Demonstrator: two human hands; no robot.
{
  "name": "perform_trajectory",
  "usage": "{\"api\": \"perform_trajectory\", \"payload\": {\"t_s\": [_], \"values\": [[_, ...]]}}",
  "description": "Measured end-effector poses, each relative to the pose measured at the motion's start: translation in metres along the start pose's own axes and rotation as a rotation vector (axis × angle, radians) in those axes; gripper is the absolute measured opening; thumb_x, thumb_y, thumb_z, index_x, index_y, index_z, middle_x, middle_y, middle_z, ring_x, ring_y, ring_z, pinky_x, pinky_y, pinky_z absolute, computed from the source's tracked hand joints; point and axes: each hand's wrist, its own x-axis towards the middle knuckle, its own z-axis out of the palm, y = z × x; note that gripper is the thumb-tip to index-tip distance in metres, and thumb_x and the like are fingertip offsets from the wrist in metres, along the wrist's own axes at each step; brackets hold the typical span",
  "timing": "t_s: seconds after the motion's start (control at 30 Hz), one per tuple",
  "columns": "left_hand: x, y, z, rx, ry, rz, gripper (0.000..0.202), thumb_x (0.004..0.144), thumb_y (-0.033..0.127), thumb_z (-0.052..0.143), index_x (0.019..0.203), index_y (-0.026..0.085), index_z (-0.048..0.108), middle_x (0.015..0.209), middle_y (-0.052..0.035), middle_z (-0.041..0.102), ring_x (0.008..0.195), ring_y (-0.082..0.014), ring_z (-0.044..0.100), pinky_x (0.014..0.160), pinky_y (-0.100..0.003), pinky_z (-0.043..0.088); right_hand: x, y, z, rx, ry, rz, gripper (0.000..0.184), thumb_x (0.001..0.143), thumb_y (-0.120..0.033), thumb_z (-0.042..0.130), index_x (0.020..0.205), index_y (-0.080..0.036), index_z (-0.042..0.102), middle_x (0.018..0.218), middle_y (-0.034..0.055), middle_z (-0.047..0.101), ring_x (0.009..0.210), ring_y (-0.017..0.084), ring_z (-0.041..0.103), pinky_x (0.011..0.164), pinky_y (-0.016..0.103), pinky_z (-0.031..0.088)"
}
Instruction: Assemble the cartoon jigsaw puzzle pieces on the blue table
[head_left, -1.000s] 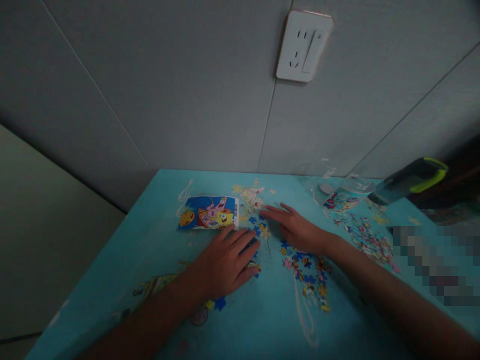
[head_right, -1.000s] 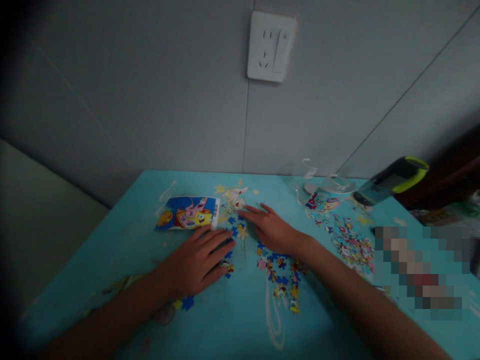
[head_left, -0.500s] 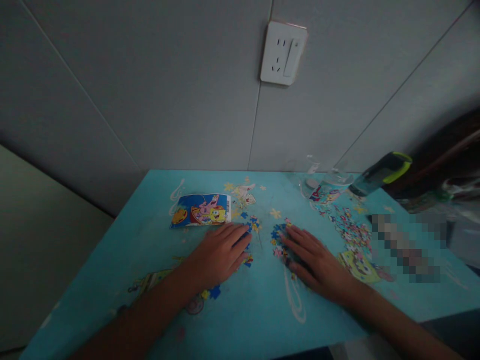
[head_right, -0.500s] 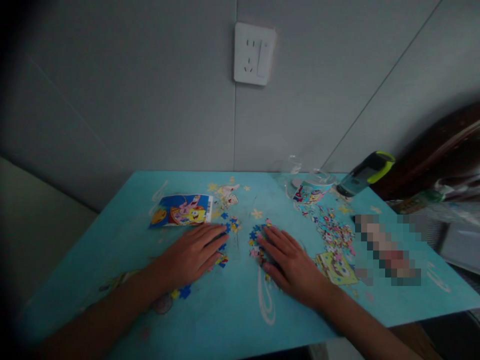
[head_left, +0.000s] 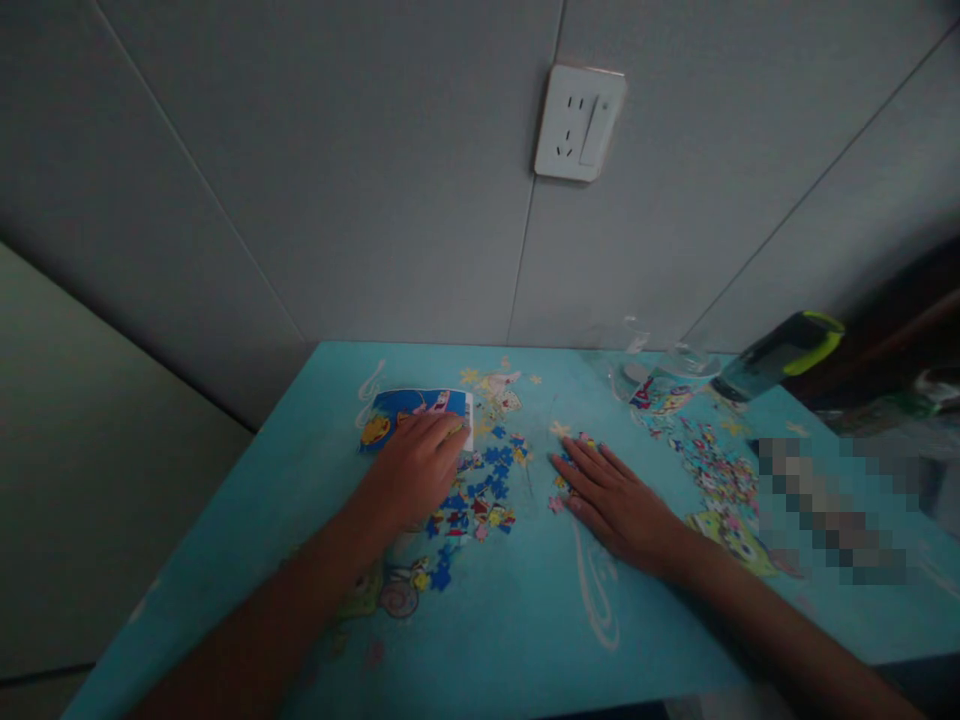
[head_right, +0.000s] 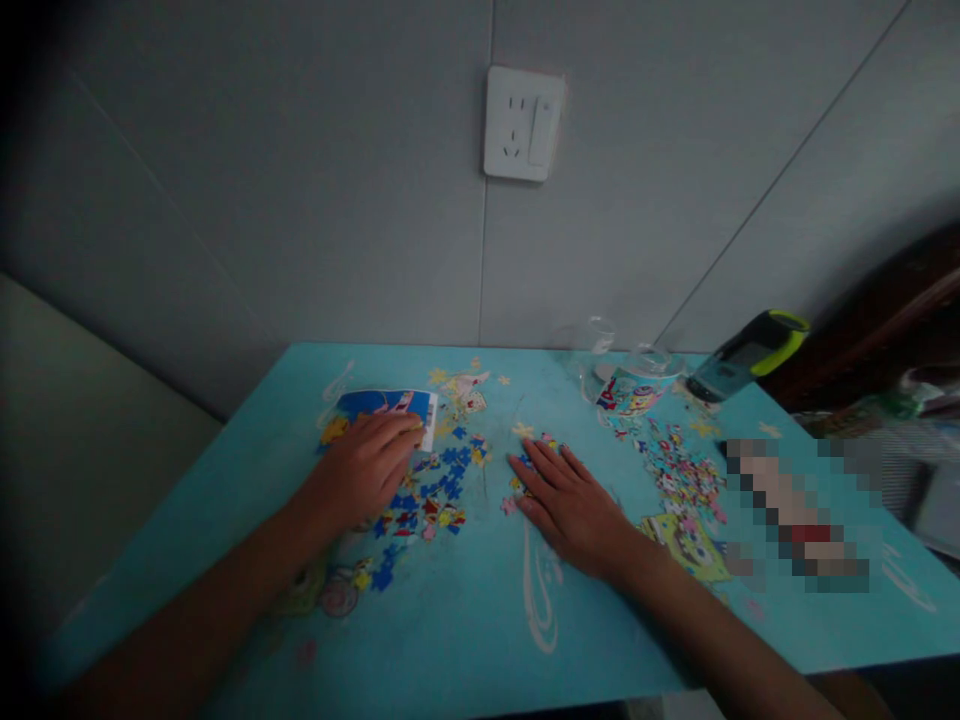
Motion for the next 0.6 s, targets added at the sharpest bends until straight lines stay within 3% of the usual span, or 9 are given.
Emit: {"api": "perform_trajectory", "payload": {"t_s": [0.17, 0.33, 0.6], "values": [[0.000, -0.007, -0.001, 0.009, 0.003, -0.024, 0.029, 0.094, 0.009, 0.050, 0.119, 0.015, 0.064, 0.124, -0.0127, 0.065, 0.118, -0.0278, 0.059, 0.105, -0.050, 0.048, -0.002, 0.019, 0.000, -0.021, -0.006, 0.040, 0.061, 0.108, -0.037, 0.038, 0.163, -0.035, 0.013, 0.170, 0.0037, 0.017, 0.155, 0.026, 0.015, 0.125, 0.057, 0.020], [0.001, 0.000, 0.000, -0.005, 0.008, 0.005, 0.027, 0.095, 0.012, 0.051, 0.117, 0.015, 0.066, 0.120, -0.0128, 0.066, 0.119, -0.0284, 0.059, 0.108, -0.053, 0.045, -0.007, 0.035, 0.002, -0.042, 0.027, 0.104, 0.062, 0.108, -0.039, 0.037, 0.164, -0.034, 0.010, 0.170, 0.0047, 0.015, 0.156, 0.026, 0.015, 0.125, 0.058, 0.020], [0.001, 0.013, -0.002, -0.037, -0.036, 0.044, 0.028, 0.096, 0.011, 0.050, 0.119, 0.013, 0.065, 0.117, -0.0130, 0.066, 0.115, -0.0269, 0.060, 0.105, -0.051, 0.047, 0.002, 0.019, 0.006, -0.064, 0.070, 0.239, 0.079, 0.101, -0.059, 0.045, 0.165, -0.027, 0.011, 0.170, 0.0150, 0.008, 0.155, 0.035, 0.008, 0.122, 0.064, 0.019]]}}
